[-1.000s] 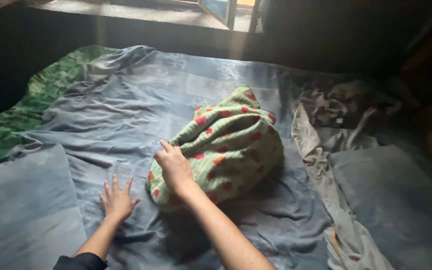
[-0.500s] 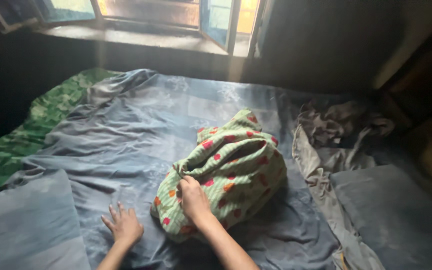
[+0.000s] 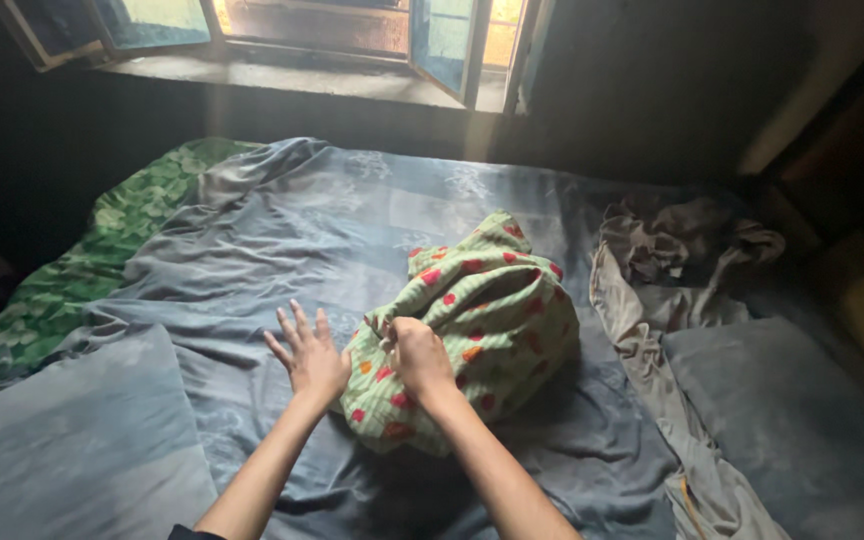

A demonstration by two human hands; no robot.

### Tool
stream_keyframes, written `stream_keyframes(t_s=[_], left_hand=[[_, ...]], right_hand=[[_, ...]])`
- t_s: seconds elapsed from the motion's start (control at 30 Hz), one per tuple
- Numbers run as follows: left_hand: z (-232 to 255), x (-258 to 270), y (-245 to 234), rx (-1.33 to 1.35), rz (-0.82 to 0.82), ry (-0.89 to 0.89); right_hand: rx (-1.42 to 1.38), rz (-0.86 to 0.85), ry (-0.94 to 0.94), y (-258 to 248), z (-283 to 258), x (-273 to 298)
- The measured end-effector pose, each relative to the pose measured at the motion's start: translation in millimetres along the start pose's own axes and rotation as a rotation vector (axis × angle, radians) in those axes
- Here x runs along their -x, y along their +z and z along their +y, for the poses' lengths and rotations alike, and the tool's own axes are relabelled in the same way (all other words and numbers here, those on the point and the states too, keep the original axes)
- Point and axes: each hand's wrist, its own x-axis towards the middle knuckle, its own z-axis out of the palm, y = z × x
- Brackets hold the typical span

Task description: The person wipes the wooden headboard of a bed with a white cloth. They move along the curved top and side panels, rubbing the surface repeatedly. The camera remains in a first-person view focused on the hands and headboard throughout.

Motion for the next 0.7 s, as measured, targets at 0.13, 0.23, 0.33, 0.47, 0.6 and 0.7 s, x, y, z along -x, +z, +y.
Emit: stream_keyframes(t_s=[0.13, 0.23, 0.33, 0.47, 0.6, 0.7], left_hand=[[3.0, 4.5, -10.2, -0.104, 0.058, 0.076], [9.8, 5.3, -10.2, -0.103, 0.031, 0.086], [12.0, 5.6, -11.0, -0.112, 0.037, 0.113], [22.3, 4.7, -13.2, -0.136, 0.071, 0.160], [43.3, 6.3, -20.8, -0.085, 0.069, 0.196], [66.7, 8.5, -26.1, -0.089, 0.098, 0.212]], right_hand=[[-0.006, -0.004, 0.019, 0.5, -0.7, 5.0], [0.014, 0.012, 0.043, -4.6, 3.6, 4.7], [0.021, 0.031, 0.052, -9.3, 3.5, 4.6], [0.003, 0.036, 0.074, -21.3, 6.2, 6.6], [0.019, 0.011, 0.101, -35.5, 10.1, 10.2], [0.049, 0.049, 0.083, -45.1, 16.3, 14.6]])
